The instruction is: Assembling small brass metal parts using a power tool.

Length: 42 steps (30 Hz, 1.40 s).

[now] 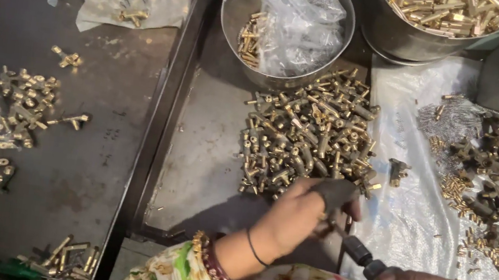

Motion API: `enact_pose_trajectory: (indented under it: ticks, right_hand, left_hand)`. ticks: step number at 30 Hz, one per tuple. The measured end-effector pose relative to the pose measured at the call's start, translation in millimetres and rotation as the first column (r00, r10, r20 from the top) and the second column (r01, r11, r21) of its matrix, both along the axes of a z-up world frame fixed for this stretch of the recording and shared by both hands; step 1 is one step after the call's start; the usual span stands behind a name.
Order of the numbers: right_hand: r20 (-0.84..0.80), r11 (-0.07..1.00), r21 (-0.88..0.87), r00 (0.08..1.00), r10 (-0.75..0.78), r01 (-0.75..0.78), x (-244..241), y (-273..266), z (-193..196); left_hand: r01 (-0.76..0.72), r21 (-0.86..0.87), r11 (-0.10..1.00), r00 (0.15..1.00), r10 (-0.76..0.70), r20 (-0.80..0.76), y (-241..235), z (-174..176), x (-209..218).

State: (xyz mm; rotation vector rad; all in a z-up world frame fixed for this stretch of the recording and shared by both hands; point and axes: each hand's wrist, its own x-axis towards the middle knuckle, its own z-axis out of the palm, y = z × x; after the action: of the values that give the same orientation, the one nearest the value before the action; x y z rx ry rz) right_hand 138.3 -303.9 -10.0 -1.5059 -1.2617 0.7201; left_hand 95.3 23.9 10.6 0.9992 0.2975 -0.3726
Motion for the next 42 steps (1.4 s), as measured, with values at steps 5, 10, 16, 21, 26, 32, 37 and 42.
enact_pose_trajectory:
  ticks: [5, 10, 16, 21, 26, 32, 37, 42]
  right_hand:
    - [0.178, 0.984, 0.086, 0.969, -0.170, 0.157, 3, -23, -17]
    - [0.128, 0.999, 0.004, 0.991, -0.041, 0.041, 20, -48, -46]
    - [0.184, 0.993, 0.014, 0.976, -0.115, 0.114, 24, -28, -19]
    - [0.160, 0.999, 0.023, 0.986, -0.043, 0.040, 48, -59, -44]
    - [0.039, 0.995, 0.054, 0.995, -0.089, 0.087, 48, -47, -39]
    - [-0.013, 0.981, 0.191, 1.000, 0.020, -0.017, 54, -15, -10]
    - [-0.067, 0.770, 0.255, 0.805, -0.589, 0.585, -6, 54, 70]
    - [-0.167, 0.823, 0.173, 0.840, -0.517, 0.541, -23, 56, 58]
  left_hand:
    - [-0.184, 0.775, 0.605, 0.977, 0.024, 0.214, 125, -34, -12]
    - [-0.376, 0.830, -0.412, 0.912, -0.008, 0.409, 195, 43, -33]
    - [-0.477, 0.878, 0.038, 0.871, -0.116, 0.478, 82, -25, 39]
    - [-0.454, 0.877, 0.156, 0.891, 0.068, 0.449, 65, -67, 67]
    - [-0.451, 0.787, 0.421, 0.891, 0.159, 0.425, 68, -52, 62]
    - [-0.405, 0.068, 0.912, 0.857, 0.353, 0.374, 28, -2, 44]
    - [-0.243, -0.182, 0.953, 0.970, 0.237, -0.058, -8, -52, 22]
    - [-0.176, -0.193, 0.965, 0.984, 0.165, -0.071, -19, -14, 3]
